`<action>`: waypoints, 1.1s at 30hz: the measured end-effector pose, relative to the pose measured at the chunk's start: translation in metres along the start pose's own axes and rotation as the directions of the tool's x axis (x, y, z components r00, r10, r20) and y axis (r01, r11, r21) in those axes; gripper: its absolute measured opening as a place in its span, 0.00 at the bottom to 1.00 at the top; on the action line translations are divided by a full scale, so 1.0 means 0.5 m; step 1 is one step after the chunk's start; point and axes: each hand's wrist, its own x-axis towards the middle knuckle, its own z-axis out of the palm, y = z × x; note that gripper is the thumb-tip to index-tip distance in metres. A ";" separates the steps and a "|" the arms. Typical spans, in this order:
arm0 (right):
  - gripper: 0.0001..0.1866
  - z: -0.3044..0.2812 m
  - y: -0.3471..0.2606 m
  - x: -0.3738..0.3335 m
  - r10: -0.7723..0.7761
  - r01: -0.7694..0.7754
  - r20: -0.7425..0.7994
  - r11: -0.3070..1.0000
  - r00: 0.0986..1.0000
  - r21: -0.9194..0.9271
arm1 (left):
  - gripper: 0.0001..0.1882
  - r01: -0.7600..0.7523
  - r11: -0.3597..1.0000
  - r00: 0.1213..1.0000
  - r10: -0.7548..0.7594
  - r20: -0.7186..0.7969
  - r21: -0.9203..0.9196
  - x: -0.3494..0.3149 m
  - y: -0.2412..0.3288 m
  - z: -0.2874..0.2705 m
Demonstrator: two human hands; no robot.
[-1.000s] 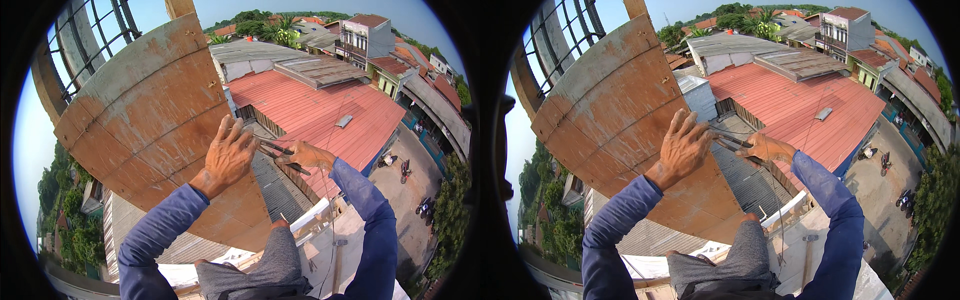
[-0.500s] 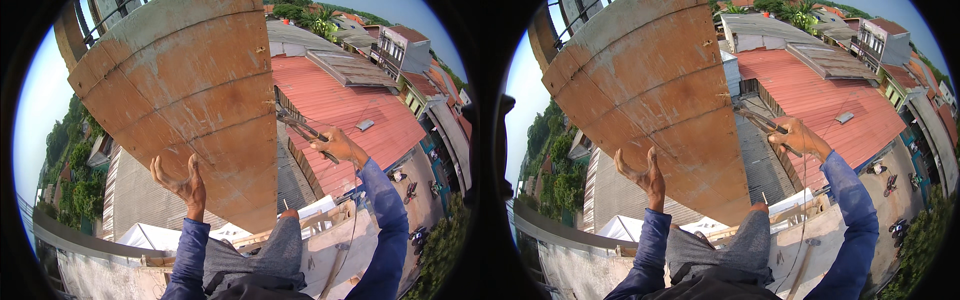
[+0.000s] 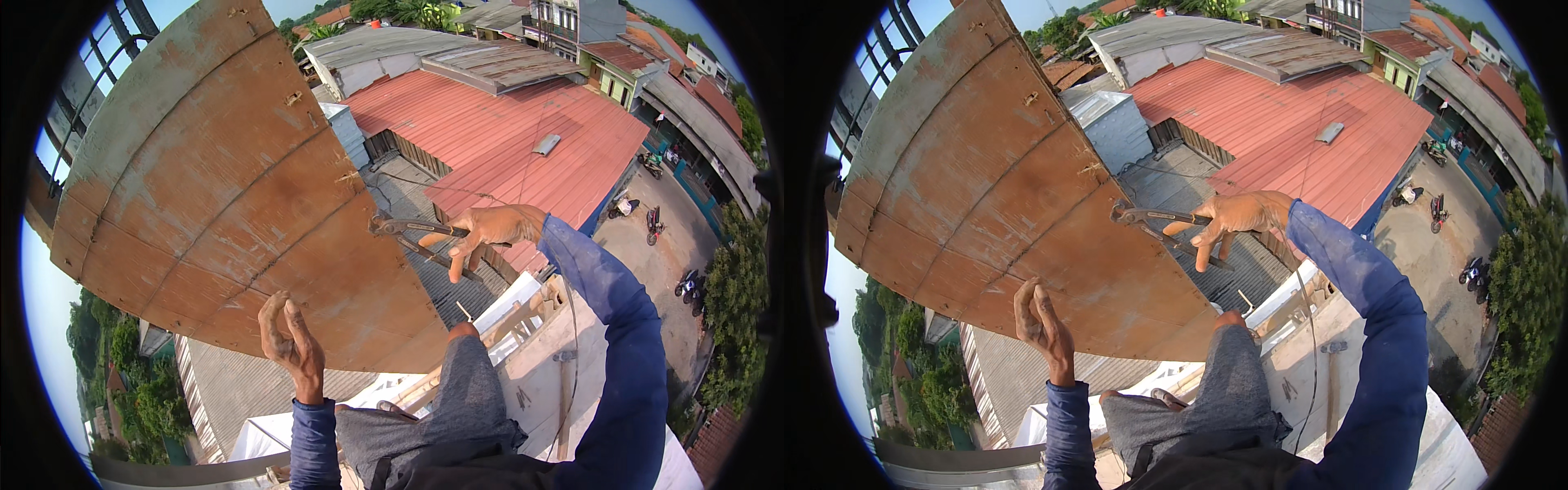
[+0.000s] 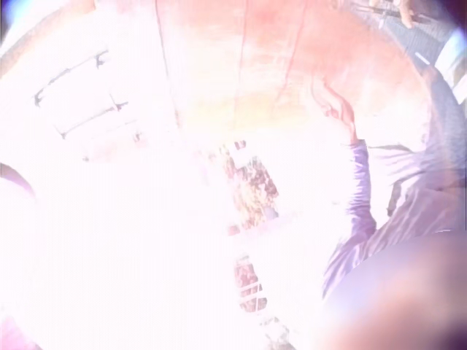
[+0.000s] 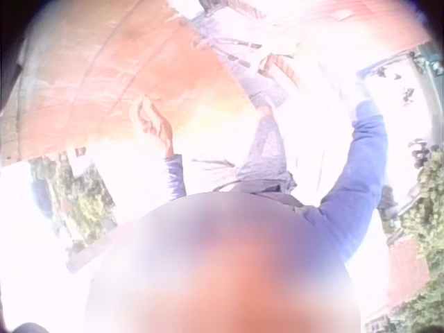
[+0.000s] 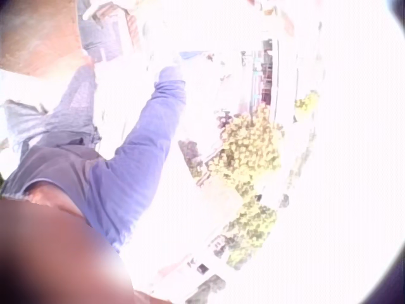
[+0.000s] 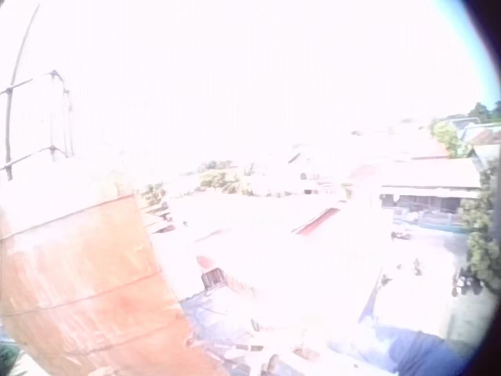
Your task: The person sits on a roof structure and ties a rope around a wooden plank using both hands. They then use pliers to tighten the rope and secure it to the plank.
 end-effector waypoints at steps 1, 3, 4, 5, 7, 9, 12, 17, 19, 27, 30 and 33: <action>0.30 0.001 0.009 0.005 0.067 -0.076 -0.046 0.966 0.997 -0.246 | 0.12 0.141 0.982 0.985 -0.127 0.116 -0.123 -0.006 0.013 0.023; 0.30 0.003 0.045 0.003 0.093 -0.178 -0.167 0.764 0.982 -0.620 | 0.15 0.291 0.946 0.927 -0.242 0.287 -0.143 -0.012 0.040 0.058; 0.30 0.003 0.071 -0.012 -0.003 -0.166 -0.219 0.643 0.976 -0.747 | 0.17 0.366 0.919 0.880 -0.291 0.376 -0.148 -0.014 0.054 0.075; 0.29 -0.003 0.095 -0.029 0.088 -0.354 -0.371 0.560 0.924 -0.749 | 0.20 0.391 0.900 0.859 -0.283 0.427 -0.191 -0.014 0.068 0.093; 0.29 -0.032 0.128 -0.085 0.062 -0.520 -0.560 0.465 0.826 -0.717 | 0.27 0.443 0.854 0.819 -0.263 0.510 -0.272 -0.010 0.098 0.129; 0.29 -0.070 0.122 -0.143 -0.018 -0.622 -0.718 0.486 0.696 -0.614 | 0.39 0.523 0.757 0.806 -0.289 0.517 -0.391 -0.007 0.130 0.188; 0.29 -0.091 0.045 -0.203 -0.130 -0.676 -0.858 0.562 0.497 -0.476 | 0.43 0.541 0.711 0.835 -0.392 0.386 -0.449 0.009 0.178 0.317; 0.29 -0.051 -0.110 -0.198 -0.499 -0.488 -0.602 0.353 0.624 -0.799 | 0.35 0.528 0.530 0.832 -0.482 0.277 -0.663 0.028 0.233 0.446; 0.30 -0.043 -0.137 -0.161 -0.601 -0.380 -0.403 0.172 0.691 -0.909 | 0.28 0.546 0.483 0.804 -0.531 0.267 -0.684 0.026 0.245 0.459; 0.34 -0.053 -0.141 -0.017 -0.728 -0.458 -0.171 -0.216 0.664 -0.862 | 0.19 0.395 0.660 0.891 -0.444 0.092 -0.639 0.040 0.229 0.457; 0.35 -0.044 -0.147 -0.019 -0.757 -0.492 -0.117 -0.290 0.643 -0.821 | 0.18 0.298 0.668 0.931 -0.362 0.053 -0.682 0.038 0.226 0.469; 0.35 -0.023 -0.151 -0.028 -0.715 -0.552 -0.077 -0.462 0.695 -0.694 | 0.17 0.308 0.665 0.925 -0.376 0.051 -0.681 0.037 0.228 0.483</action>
